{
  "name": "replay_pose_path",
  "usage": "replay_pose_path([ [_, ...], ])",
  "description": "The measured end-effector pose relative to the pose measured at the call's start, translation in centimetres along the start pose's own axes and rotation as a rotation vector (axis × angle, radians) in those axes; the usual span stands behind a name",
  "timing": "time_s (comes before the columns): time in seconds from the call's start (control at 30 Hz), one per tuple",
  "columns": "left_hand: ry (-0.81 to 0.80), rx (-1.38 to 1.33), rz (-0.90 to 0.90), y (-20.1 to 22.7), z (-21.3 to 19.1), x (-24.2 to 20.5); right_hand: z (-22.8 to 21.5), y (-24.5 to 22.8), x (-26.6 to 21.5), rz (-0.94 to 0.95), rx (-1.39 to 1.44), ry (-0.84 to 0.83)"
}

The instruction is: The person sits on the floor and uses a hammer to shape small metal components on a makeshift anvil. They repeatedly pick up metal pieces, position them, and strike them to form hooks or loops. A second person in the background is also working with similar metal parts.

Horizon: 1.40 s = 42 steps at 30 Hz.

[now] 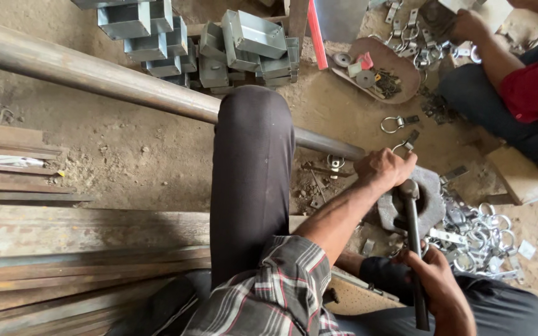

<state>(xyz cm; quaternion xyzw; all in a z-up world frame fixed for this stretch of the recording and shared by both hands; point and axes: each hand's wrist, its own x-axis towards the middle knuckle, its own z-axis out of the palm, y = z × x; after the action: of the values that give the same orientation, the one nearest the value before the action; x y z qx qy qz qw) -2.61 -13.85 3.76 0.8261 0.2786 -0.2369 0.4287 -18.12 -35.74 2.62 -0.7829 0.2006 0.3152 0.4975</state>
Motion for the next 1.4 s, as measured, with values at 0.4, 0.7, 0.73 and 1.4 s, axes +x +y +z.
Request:
replay_pose_path([
  [0.4,0.033,0.051,-0.053,0.2,3.6,2.7,0.3,0.3,-0.5,-0.086,0.072,-0.045],
  [0.7,0.040,-0.098,-0.026,-0.9,5.7,6.4,1.1,-0.7,-1.5,-0.023,0.098,-0.029],
  [0.73,0.044,-0.092,-0.011,-0.8,5.3,5.9,1.1,-0.9,-1.6,-0.016,0.095,-0.033],
  [1.4,0.118,0.169,0.205,-1.7,0.3,4.8,2.7,-2.7,-3.6,-0.132,0.250,-0.069],
])
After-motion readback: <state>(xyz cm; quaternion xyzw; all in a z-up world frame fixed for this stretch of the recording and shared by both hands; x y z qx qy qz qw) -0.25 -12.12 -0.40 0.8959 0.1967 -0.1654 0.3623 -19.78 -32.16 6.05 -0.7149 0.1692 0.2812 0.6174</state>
